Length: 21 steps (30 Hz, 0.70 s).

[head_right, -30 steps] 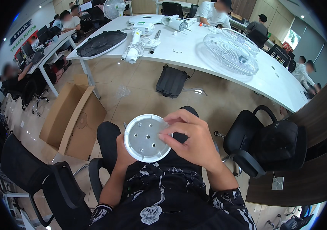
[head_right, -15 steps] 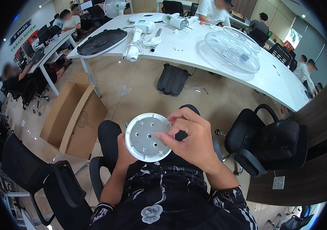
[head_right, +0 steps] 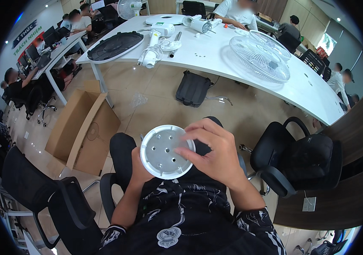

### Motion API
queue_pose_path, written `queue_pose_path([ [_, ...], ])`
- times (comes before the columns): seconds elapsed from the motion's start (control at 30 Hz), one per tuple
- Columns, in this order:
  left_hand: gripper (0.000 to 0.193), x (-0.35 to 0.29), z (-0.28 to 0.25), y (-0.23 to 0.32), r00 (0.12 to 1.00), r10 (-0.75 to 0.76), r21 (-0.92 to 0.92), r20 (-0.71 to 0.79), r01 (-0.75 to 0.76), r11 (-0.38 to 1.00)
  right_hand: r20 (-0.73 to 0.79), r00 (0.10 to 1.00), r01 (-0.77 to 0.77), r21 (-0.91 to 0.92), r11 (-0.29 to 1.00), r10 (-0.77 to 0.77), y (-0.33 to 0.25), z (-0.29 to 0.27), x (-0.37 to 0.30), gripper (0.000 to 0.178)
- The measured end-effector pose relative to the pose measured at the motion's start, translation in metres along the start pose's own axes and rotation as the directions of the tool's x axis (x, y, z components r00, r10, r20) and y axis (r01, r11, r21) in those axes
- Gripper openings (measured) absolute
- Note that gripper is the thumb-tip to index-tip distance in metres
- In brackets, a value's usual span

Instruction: Assembling the motor housing and base components of an electric fan using a screwdriver.

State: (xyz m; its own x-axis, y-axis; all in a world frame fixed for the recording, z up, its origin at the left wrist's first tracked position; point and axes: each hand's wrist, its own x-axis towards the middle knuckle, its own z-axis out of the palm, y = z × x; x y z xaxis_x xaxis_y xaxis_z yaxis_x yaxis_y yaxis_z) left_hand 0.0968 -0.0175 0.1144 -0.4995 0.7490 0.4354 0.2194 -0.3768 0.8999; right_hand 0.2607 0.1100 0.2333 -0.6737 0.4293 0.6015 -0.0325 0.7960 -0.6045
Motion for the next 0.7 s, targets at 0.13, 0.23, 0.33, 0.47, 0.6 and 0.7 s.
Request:
queue_pose_path([
  [0.13, 0.049, -0.002, 0.002, -0.004, 1.000, -0.018, 0.010, -0.004, 0.018, 1.000, 0.027, 0.998, 0.059, 0.032, 0.998, -0.060, 0.007, -0.002, -0.001, 0.019],
  [0.23, 0.049, -0.001, 0.000, -0.002, 1.000, -0.013, 0.011, 0.001, 0.013, 1.000, 0.019, 0.999, 0.044, 0.007, 0.999, -0.045, 0.007, -0.001, -0.001, 0.022],
  [0.33, 0.050, 0.000, 0.003, 0.002, 1.000, -0.007, 0.019, 0.004, 0.007, 1.000, 0.013, 0.998, 0.056, -0.032, 0.998, -0.055, 0.009, -0.002, -0.003, 0.026],
  [0.47, 0.051, -0.001, 0.003, 0.001, 1.000, -0.008, 0.019, 0.029, 0.007, 1.000, 0.023, 0.998, 0.053, -0.131, 0.990, -0.051, 0.003, -0.003, -0.001, 0.030],
  [0.6, 0.050, -0.002, 0.005, 0.003, 1.000, -0.022, 0.011, 0.022, 0.022, 1.000, 0.087, 0.996, -0.006, -0.082, 0.997, 0.013, -0.005, -0.010, 0.003, 0.024],
  [0.7, 0.050, 0.000, 0.003, 0.003, 1.000, -0.008, 0.007, 0.017, 0.008, 1.000, 0.177, 0.984, 0.002, 0.044, 0.999, -0.009, -0.001, -0.020, 0.005, 0.016],
])
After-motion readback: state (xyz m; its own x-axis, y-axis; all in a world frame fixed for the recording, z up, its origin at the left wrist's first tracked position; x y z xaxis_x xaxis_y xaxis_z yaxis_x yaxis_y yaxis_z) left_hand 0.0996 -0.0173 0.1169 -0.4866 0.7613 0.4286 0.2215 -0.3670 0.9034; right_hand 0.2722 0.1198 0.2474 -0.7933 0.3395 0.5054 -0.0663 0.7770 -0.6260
